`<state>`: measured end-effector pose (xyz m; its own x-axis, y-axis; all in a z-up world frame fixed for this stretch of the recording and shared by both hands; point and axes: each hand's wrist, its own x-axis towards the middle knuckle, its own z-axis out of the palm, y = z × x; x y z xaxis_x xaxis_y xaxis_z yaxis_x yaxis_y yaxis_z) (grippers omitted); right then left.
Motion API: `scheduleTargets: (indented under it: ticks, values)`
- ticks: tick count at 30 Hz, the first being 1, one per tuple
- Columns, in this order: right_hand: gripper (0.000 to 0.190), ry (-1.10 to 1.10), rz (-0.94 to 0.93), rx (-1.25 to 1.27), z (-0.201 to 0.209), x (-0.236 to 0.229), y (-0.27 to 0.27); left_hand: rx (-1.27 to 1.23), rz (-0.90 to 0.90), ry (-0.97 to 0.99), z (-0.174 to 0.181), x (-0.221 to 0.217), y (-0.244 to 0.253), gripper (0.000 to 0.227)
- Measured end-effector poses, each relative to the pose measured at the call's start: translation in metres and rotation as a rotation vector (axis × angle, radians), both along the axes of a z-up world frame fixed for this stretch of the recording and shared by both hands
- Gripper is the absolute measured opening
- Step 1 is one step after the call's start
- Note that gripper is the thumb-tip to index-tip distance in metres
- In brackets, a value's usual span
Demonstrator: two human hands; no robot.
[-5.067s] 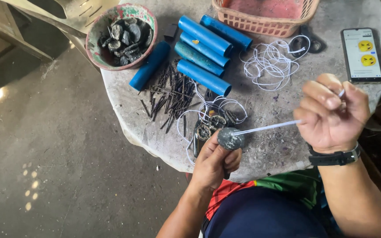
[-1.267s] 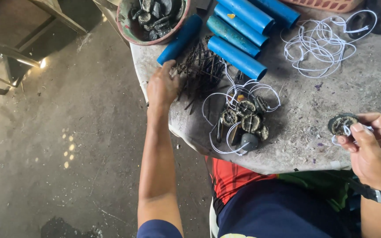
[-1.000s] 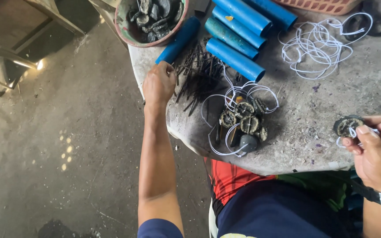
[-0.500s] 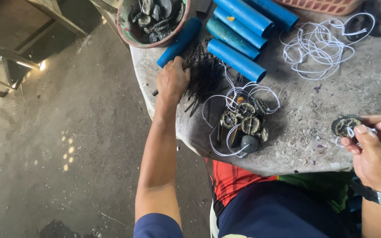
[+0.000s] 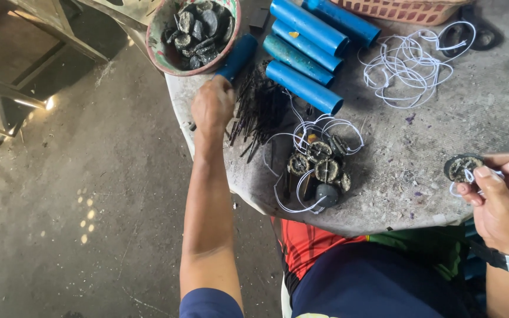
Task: Assembling candle wicks by threading them through metal bases and inserting the assemblies into blue plastic tubes.
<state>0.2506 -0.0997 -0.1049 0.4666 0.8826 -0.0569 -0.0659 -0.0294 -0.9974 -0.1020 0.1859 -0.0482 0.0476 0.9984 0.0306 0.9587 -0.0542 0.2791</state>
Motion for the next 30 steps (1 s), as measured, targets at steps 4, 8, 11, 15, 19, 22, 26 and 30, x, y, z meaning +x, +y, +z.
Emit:
scheduleTargets:
  ticks: [4,8,11,15,19,22,26,30]
  values:
    - [0.006,0.035,0.017,0.031,0.002,-0.007,0.004,-0.220,-0.032,0.135,0.004,0.010,-0.005,0.021]
    - [0.009,0.045,0.009,0.030,0.011,-0.014,0.007,-0.197,0.043,0.060,0.013,0.009,-0.008,0.018]
    - [0.007,0.034,0.005,0.034,0.009,-0.010,0.005,-0.184,0.103,0.030,0.026,0.004,-0.011,0.022]
    - [0.006,0.035,0.015,0.025,-0.005,-0.001,0.003,-0.175,0.162,0.123,0.031,-0.002,-0.014,0.022]
    - [0.007,0.030,0.017,0.024,0.000,-0.006,0.004,-0.108,0.093,0.060,0.012,0.001,-0.010,0.017]
    - [0.007,0.073,0.053,0.061,0.005,-0.011,0.003,-0.071,-0.010,-0.016,-0.003,0.004,-0.005,0.023]
    - [0.007,0.079,-0.008,0.027,0.003,-0.011,0.003,-0.150,0.000,0.078,-0.004,0.010,-0.003,0.026]
    - [0.009,0.085,-0.032,0.000,0.004,-0.011,0.001,-0.317,0.078,0.180,0.010,0.023,-0.004,0.028]
